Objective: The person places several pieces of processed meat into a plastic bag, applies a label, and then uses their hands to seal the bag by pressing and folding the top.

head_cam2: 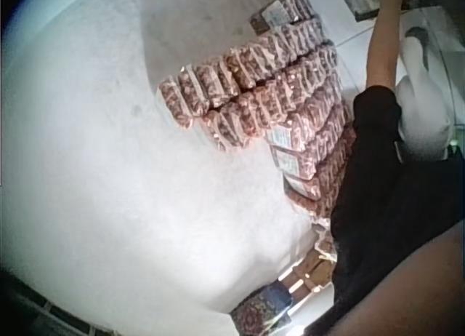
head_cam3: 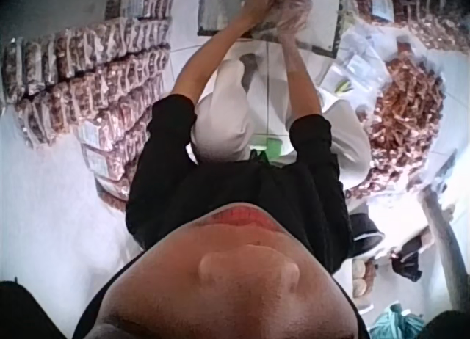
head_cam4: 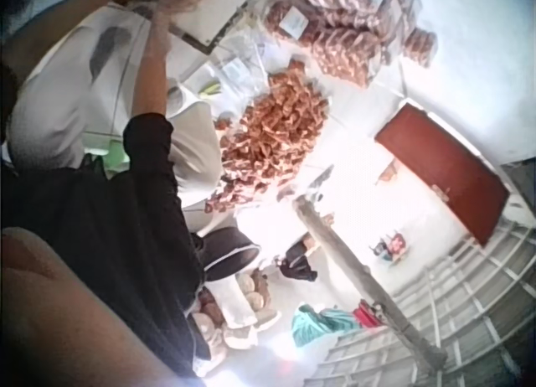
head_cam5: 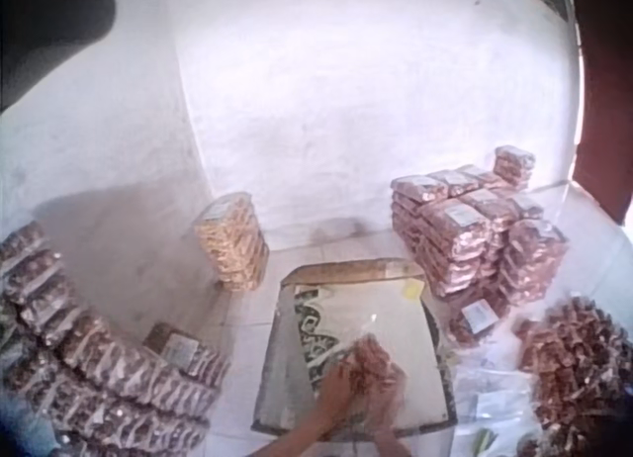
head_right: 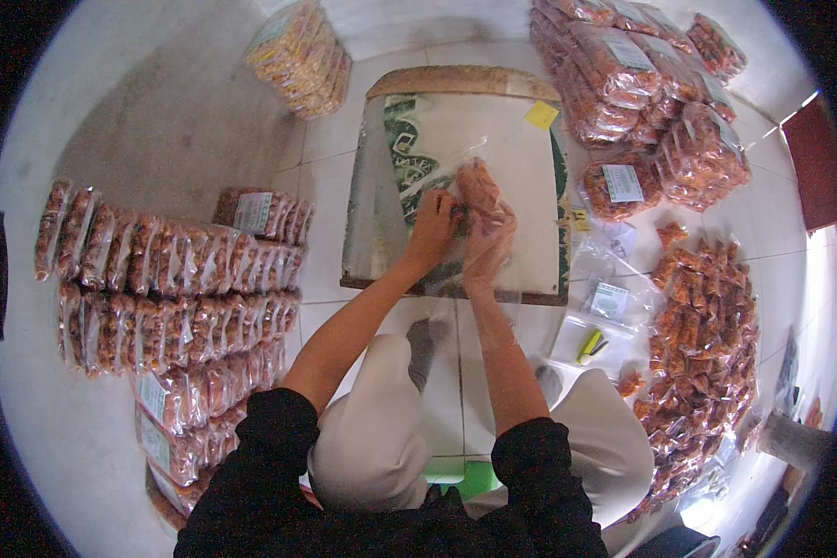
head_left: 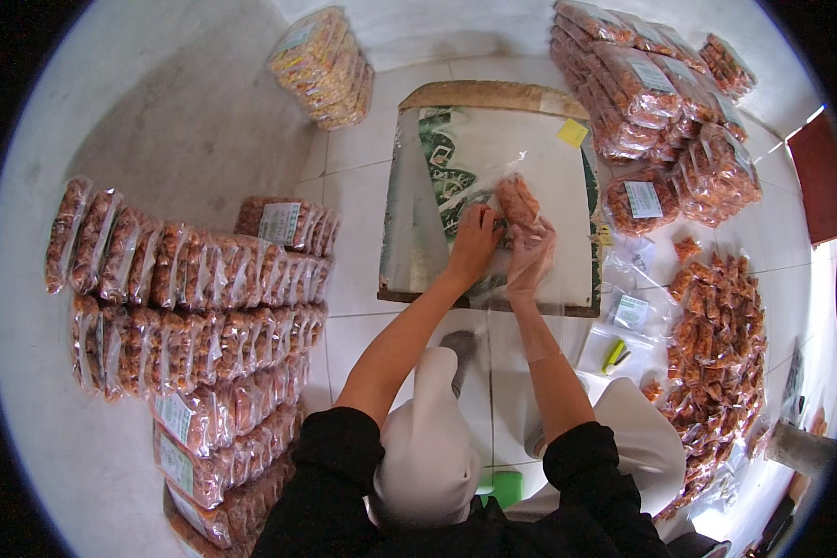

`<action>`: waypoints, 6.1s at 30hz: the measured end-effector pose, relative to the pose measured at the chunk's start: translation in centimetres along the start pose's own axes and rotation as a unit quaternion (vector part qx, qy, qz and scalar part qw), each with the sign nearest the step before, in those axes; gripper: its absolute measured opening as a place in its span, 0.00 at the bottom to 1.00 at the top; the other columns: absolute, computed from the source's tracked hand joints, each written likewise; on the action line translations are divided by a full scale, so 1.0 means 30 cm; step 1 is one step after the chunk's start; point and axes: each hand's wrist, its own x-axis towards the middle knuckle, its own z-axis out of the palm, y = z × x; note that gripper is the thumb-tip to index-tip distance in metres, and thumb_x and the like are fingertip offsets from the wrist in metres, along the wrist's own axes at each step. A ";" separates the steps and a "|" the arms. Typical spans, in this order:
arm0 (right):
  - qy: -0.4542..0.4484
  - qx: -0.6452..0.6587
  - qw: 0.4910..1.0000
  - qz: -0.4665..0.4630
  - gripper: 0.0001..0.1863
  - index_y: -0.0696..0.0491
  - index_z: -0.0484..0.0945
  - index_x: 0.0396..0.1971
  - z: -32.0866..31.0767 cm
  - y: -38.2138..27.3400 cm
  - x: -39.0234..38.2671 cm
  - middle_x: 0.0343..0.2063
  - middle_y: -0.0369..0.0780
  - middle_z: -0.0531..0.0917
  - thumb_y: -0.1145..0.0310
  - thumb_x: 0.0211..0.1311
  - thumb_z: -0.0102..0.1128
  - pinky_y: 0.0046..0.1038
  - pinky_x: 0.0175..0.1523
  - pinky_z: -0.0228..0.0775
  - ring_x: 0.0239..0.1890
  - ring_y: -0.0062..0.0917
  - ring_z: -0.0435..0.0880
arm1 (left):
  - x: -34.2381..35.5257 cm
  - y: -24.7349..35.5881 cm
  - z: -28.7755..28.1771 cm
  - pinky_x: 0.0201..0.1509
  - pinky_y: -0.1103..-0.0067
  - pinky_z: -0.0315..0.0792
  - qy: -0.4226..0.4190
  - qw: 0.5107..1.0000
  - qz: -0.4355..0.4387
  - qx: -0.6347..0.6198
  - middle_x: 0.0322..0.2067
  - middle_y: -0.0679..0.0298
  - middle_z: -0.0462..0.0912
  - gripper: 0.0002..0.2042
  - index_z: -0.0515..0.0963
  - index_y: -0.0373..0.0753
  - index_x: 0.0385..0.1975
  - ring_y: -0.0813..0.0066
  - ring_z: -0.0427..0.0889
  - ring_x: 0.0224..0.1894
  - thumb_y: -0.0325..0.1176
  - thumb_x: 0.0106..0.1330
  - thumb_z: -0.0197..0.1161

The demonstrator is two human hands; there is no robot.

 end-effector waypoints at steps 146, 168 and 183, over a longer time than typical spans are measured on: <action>-0.148 0.056 0.969 -0.189 0.33 0.54 0.61 0.48 -0.862 -0.618 -0.016 0.52 0.44 0.67 0.80 0.39 0.66 0.28 0.50 0.68 0.50 0.32 0.71 | 0.108 0.882 -0.377 0.40 0.80 0.73 -0.069 0.616 -0.229 -0.750 0.41 0.65 0.72 0.17 0.66 0.46 0.47 0.77 0.75 0.40 0.30 0.58 0.59; 0.054 0.237 0.967 0.075 0.19 0.56 0.69 0.41 -0.865 -0.229 -0.153 0.31 0.36 0.76 0.76 0.47 0.62 0.19 0.37 0.68 0.31 0.18 0.75 | 0.016 0.590 -0.230 0.47 0.74 0.64 0.123 0.946 -0.087 -0.286 0.39 0.61 0.69 0.20 0.68 0.37 0.42 0.69 0.69 0.44 0.44 0.57 0.60; 0.087 0.404 0.840 0.351 0.16 0.60 0.72 0.42 -0.780 -0.002 -0.394 0.40 0.38 0.77 0.73 0.53 0.59 0.18 0.45 0.69 0.39 0.21 0.77 | -0.453 0.418 -0.007 0.49 0.68 0.63 -0.041 0.975 0.071 0.207 0.35 0.65 0.70 0.18 0.71 0.40 0.34 0.65 0.67 0.43 0.36 0.43 0.67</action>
